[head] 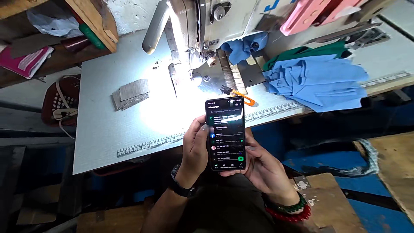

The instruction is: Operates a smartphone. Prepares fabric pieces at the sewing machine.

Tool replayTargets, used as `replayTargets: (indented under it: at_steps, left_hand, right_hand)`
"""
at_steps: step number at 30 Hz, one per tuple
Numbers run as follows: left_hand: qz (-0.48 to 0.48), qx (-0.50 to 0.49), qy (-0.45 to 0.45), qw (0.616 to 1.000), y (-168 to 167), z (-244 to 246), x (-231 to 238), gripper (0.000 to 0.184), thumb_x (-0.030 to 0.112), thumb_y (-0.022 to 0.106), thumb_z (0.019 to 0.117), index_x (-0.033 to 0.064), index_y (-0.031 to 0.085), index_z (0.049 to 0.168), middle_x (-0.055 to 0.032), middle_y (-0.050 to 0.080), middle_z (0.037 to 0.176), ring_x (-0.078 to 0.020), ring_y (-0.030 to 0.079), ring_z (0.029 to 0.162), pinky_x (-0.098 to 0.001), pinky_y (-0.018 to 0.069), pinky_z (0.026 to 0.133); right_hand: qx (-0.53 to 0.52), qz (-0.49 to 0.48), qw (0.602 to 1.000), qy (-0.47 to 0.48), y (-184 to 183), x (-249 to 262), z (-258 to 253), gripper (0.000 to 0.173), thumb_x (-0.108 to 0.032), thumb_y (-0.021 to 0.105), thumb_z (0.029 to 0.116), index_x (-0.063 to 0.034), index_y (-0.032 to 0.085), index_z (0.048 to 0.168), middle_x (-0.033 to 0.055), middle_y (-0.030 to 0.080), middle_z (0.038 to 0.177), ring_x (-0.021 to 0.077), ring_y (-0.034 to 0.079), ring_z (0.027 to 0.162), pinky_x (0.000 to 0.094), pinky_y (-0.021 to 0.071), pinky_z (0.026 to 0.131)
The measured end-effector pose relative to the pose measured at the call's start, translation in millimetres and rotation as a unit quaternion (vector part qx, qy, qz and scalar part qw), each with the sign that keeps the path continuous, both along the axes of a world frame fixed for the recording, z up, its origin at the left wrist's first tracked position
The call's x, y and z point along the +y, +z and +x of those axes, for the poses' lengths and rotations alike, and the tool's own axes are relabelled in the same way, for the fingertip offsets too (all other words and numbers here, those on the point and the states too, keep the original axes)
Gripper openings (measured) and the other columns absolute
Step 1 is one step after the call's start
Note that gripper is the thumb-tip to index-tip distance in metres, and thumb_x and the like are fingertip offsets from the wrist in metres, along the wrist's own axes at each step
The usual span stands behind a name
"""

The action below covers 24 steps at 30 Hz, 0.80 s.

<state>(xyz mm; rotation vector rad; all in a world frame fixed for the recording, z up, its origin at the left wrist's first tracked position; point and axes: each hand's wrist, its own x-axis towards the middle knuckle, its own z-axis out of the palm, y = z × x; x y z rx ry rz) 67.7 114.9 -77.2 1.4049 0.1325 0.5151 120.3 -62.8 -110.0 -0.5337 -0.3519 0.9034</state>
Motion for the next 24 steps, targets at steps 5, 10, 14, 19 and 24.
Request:
replayTargets:
  at_steps: [5,10,14,19,24]
  left_hand:
    - [0.000,0.005,0.005,1.000,-0.2,-0.6,0.0,0.038,0.008,0.029,0.1065,0.0001,0.061,0.125,-0.0076,0.070,0.107,-0.0125,0.069,0.097,-0.0331,0.0586,0.091]
    - [0.001,0.002,0.004,1.000,0.0,-1.2,-0.6,0.037,0.009,0.030,0.1069,0.0000,0.061,0.125,-0.0079,0.070,0.107,-0.0126,0.069,0.097,-0.0331,0.0585,0.091]
    - [-0.004,0.000,0.002,1.000,1.4,-1.2,-1.8,0.036,0.008,0.030,0.1067,-0.0002,0.061,0.125,-0.0080,0.070,0.107,-0.0128,0.069,0.097,-0.0333,0.0587,0.090]
    - [0.001,0.001,-0.001,1.000,1.6,-0.9,-2.1,0.036,0.007,0.030,0.1065,-0.0002,0.060,0.125,-0.0078,0.070,0.106,-0.0127,0.070,0.096,-0.0331,0.0593,0.089]
    - [0.012,0.005,0.004,1.000,2.6,0.8,-3.2,0.037,0.008,0.031,0.1062,-0.0005,0.061,0.125,-0.0084,0.070,0.109,-0.0136,0.069,0.099,-0.0341,0.0588,0.091]
  right_hand:
    - [-0.011,-0.018,1.000,-0.009,5.2,1.4,-1.5,0.043,-0.020,0.035,0.1105,-0.0136,0.033,0.153,0.0179,0.060,0.137,0.0353,0.071,0.111,0.0498,0.0659,0.076]
    - [-0.016,-0.030,0.999,-0.012,5.9,1.2,-2.9,0.042,-0.020,0.039,0.1113,-0.0125,0.033,0.153,0.0184,0.062,0.135,0.0353,0.072,0.109,0.0495,0.0663,0.075]
    - [-0.026,-0.051,0.998,-0.026,7.9,2.3,-4.2,0.046,-0.014,0.049,0.1082,-0.0112,0.033,0.152,0.0180,0.063,0.133,0.0349,0.073,0.105,0.0482,0.0669,0.072]
    - [-0.040,-0.057,0.997,-0.026,8.4,0.8,-3.7,0.054,-0.010,0.055,0.1050,-0.0111,0.030,0.153,0.0175,0.062,0.134,0.0343,0.073,0.106,0.0470,0.0670,0.073]
    - [-0.040,-0.064,0.997,-0.027,9.3,-1.3,-3.0,0.058,-0.009,0.056,0.1042,-0.0114,0.028,0.155,0.0169,0.062,0.136,0.0339,0.073,0.107,0.0475,0.0670,0.074]
